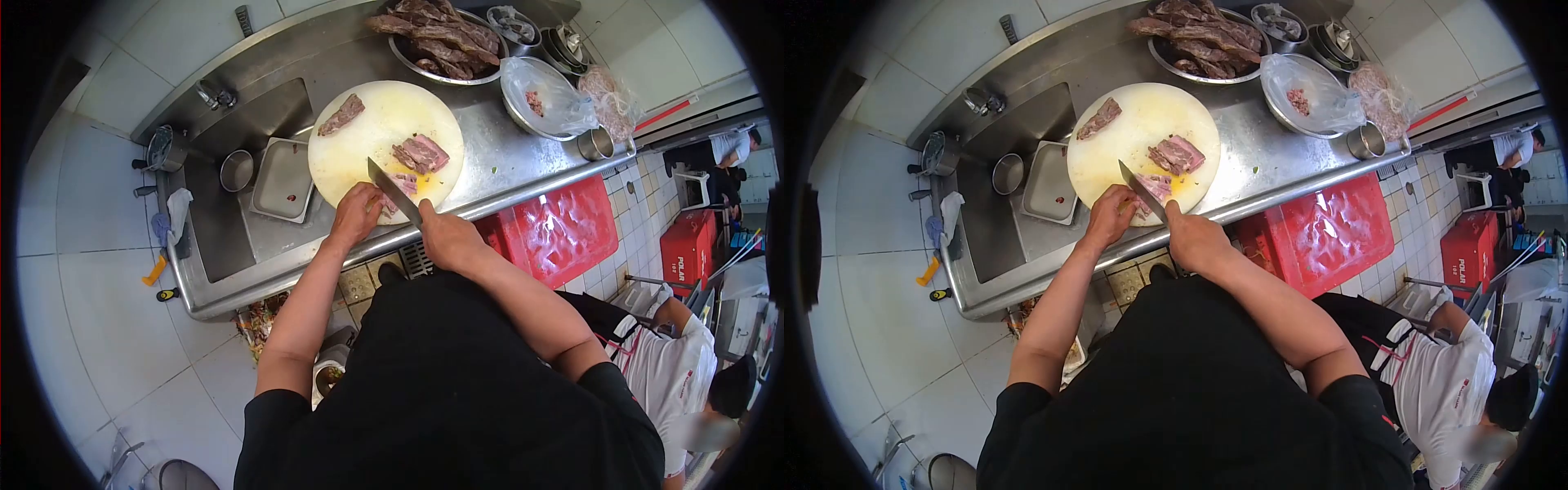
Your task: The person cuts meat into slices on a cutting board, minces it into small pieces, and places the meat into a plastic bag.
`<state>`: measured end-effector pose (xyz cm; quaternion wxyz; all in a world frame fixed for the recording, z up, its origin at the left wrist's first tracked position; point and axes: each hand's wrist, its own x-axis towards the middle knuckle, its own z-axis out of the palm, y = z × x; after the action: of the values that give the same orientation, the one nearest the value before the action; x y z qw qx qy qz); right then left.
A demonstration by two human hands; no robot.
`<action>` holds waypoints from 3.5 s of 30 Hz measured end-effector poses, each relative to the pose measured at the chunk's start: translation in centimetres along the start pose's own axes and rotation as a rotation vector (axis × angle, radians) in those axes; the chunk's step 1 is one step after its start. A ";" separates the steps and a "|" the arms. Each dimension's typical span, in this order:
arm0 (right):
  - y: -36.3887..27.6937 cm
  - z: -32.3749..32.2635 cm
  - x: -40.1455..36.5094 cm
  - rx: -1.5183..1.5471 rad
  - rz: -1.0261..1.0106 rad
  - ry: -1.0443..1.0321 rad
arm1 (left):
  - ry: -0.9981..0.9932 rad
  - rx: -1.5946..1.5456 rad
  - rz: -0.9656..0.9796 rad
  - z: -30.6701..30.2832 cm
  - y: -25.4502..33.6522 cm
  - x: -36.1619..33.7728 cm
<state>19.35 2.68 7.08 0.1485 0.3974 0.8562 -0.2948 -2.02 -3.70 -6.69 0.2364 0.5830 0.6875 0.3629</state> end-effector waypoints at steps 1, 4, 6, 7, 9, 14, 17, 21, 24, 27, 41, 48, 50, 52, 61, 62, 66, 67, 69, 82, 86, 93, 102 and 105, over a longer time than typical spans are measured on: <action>-0.1 0.3 -0.2 0.003 0.004 -0.001 | 0.003 0.004 0.019 -0.1 0.0 0.0; 0.0 0.6 -0.7 0.004 0.026 -0.018 | 0.004 0.002 0.038 -0.1 0.2 0.1; -0.3 0.4 -0.7 -0.020 0.026 -0.050 | 0.003 0.000 0.034 -0.1 0.2 0.0; -0.4 0.4 -0.7 -0.025 0.027 -0.057 | 0.025 0.009 0.050 0.0 0.2 0.0; -0.7 0.6 -0.4 -0.019 0.024 -0.071 | 0.050 0.017 0.056 0.0 0.2 -0.2; 0.5 3.3 1.4 -0.006 0.030 -0.026 | 0.024 0.000 0.068 -0.1 0.2 -0.2; 1.9 3.9 1.8 0.026 0.047 0.025 | 0.033 0.003 0.054 0.0 0.2 -0.4; 2.7 1.2 -0.2 0.114 -0.029 0.083 | 0.068 -0.033 0.060 0.4 1.0 -1.2; 4.7 -0.1 -1.4 0.180 0.087 0.238 | 0.112 -0.020 -0.069 0.7 2.3 -0.8; 8.0 -1.2 -0.4 0.201 0.132 0.281 | 0.199 0.010 -0.065 0.9 3.7 1.0; 13.7 -4.7 3.7 0.210 0.036 0.154 | 0.069 0.111 -0.141 2.9 3.5 9.7; 14.3 -5.1 4.1 0.191 0.003 0.115 | -0.025 0.056 -0.258 1.8 4.2 8.2; 14.2 -4.9 4.0 0.159 -0.013 0.118 | -0.035 0.062 -0.318 1.1 5.0 8.3; 14.1 -4.9 3.8 0.151 -0.015 0.114 | -0.045 0.066 -0.377 1.4 5.2 8.5; 13.4 -3.7 2.4 0.078 -0.128 0.152 | 0.136 0.023 -0.282 4.7 5.7 8.6; 13.4 -3.6 2.2 0.074 -0.142 0.159 | 0.117 0.017 -0.246 4.8 5.7 8.5; 13.6 -4.2 1.8 0.050 -0.107 0.152 | 0.146 0.287 -0.086 5.7 7.1 8.9; 13.5 -4.4 1.6 0.052 -0.085 0.171 | 0.148 0.287 -0.085 5.5 7.3 9.1; 13.7 -4.7 1.4 0.052 -0.066 0.192 | -0.006 0.202 -0.190 4.9 7.3 9.7; 14.8 -4.8 2.0 0.161 0.007 0.191 | -0.268 0.235 -0.188 0.6 7.1 8.0; 14.0 -4.9 4.1 0.108 0.008 0.180 | -0.116 0.133 -0.115 3.2 6.2 10.7; 13.4 -4.9 3.2 0.108 -0.053 0.118 | -0.110 0.166 -0.141 3.8 5.7 10.3; 13.4 -5.3 4.0 0.036 -0.110 0.194 | -0.080 0.132 -0.069 3.9 7.2 9.1; 12.9 -5.6 4.3 -0.038 -0.157 0.194 | -0.057 0.120 -0.052 4.4 6.4 8.8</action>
<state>26.43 15.32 4.39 0.0490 0.3531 0.9005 -0.2493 3.46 6.26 -3.59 0.2300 0.5879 0.7159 0.2981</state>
